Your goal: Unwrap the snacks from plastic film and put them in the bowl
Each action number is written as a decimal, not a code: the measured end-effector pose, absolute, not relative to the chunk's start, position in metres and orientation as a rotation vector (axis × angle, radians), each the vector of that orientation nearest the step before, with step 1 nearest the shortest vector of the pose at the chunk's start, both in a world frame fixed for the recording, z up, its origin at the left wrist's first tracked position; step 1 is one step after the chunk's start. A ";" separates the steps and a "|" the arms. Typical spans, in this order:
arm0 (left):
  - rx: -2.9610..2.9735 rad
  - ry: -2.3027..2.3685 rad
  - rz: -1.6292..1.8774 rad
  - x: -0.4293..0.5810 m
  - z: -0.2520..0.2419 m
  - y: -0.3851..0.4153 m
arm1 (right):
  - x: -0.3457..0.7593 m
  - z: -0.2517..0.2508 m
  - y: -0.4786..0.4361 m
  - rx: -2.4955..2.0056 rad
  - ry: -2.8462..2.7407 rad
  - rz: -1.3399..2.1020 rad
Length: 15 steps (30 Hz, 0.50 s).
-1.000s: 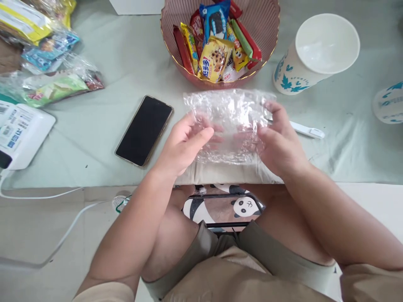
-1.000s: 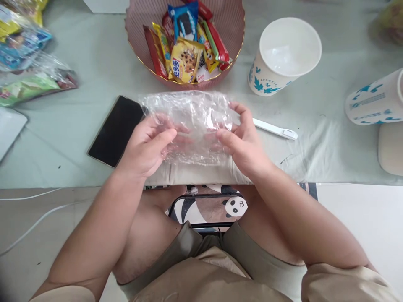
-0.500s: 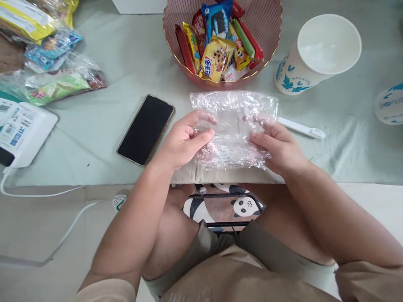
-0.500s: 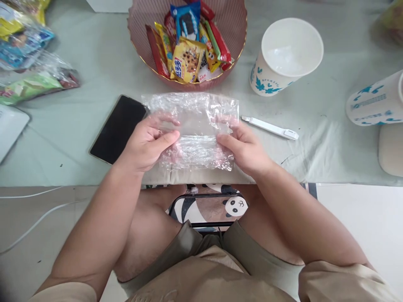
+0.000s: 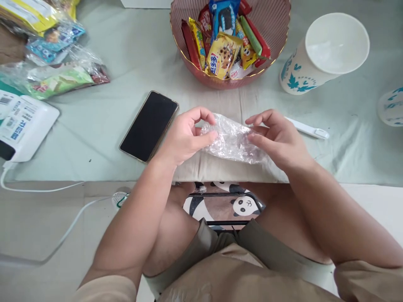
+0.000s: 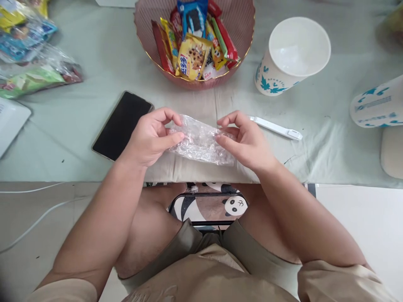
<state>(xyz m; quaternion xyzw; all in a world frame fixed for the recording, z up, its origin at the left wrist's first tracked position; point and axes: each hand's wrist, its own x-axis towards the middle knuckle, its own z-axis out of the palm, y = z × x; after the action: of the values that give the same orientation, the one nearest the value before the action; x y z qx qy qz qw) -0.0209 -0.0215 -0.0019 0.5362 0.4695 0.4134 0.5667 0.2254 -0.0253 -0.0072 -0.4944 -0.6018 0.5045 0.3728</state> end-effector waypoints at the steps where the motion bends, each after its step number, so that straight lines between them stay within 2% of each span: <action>1: 1.266 1.080 0.964 -0.020 -0.002 -0.023 | 0.226 -0.007 -0.024 -1.235 -1.536 1.302; 3: 1.282 1.022 0.951 -0.020 -0.001 -0.024 | 0.227 -0.002 -0.023 -1.154 -1.519 1.416; 8: 1.482 1.104 1.052 -0.022 -0.009 -0.018 | 0.219 0.018 -0.028 -1.036 -1.641 2.015; 10: 1.599 1.300 1.205 -0.023 -0.012 -0.018 | 0.214 0.020 -0.031 -1.079 -1.678 2.010; 13: 1.795 1.524 1.450 -0.020 -0.007 -0.025 | 0.210 0.017 -0.034 -1.182 -1.663 1.799; 15: 1.942 1.476 1.425 -0.015 0.001 -0.035 | 0.208 0.015 -0.035 -1.200 -1.681 1.695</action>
<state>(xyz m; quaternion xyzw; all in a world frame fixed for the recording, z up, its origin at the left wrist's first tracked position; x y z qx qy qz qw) -0.0146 -0.0347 0.0015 0.6789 0.5158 0.4983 0.1575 0.2084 -0.0352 0.0148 -0.4369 -0.6117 0.6171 0.2327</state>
